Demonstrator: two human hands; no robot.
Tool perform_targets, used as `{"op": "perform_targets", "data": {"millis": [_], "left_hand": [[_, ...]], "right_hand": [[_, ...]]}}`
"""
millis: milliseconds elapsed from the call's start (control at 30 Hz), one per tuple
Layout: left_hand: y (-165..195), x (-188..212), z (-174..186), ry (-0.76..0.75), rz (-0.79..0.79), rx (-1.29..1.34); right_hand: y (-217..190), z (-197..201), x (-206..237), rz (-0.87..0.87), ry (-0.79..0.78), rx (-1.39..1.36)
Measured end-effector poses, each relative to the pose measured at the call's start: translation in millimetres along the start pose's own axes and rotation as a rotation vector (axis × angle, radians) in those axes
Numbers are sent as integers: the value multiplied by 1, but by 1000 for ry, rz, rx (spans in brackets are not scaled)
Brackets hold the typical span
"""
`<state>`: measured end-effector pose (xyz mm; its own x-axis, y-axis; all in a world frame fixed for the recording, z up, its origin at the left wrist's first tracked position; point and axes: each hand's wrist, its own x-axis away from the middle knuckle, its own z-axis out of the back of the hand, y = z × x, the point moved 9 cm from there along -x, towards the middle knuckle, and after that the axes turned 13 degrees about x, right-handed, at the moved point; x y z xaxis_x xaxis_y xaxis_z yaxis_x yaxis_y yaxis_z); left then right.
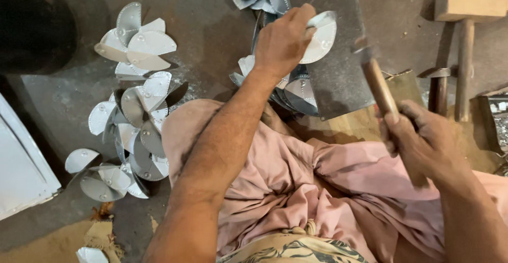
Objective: The person sits on the floor and hammers rivets onto petal-shaped metal craft pieces placed on a small anvil block, working one piece at a time. They pick each piece from a pile, position it on the anvil, strike the rivet with a hammer, and set the finished piece aside.
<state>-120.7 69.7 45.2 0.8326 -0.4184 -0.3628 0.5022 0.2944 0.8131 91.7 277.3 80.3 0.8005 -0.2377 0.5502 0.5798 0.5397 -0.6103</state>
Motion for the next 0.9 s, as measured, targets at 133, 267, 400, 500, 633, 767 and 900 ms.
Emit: {"op": "perform_targets", "data": {"millis": [133, 267, 400, 500, 633, 767, 900], "left_hand": [[1, 0, -6, -43, -37, -101], [3, 1, -6, -1, -62, -126], [7, 2, -7, 2, -88, -129], [8, 2, -6, -13, -87, -135], [10, 1, -2, 3, -81, -120], [13, 1, -2, -3, -95, -140], [12, 0, -2, -7, -71, -122]], "right_hand": [[-27, 7, -3, 163, 320, 541], [-38, 2, 3, 328, 446, 532], [-25, -11, -14, 167, 270, 660], [-37, -3, -10, 236, 349, 670], [-38, 6, 2, 218, 351, 423], [-40, 2, 2, 187, 382, 476], [-32, -8, -14, 135, 342, 782]]}}
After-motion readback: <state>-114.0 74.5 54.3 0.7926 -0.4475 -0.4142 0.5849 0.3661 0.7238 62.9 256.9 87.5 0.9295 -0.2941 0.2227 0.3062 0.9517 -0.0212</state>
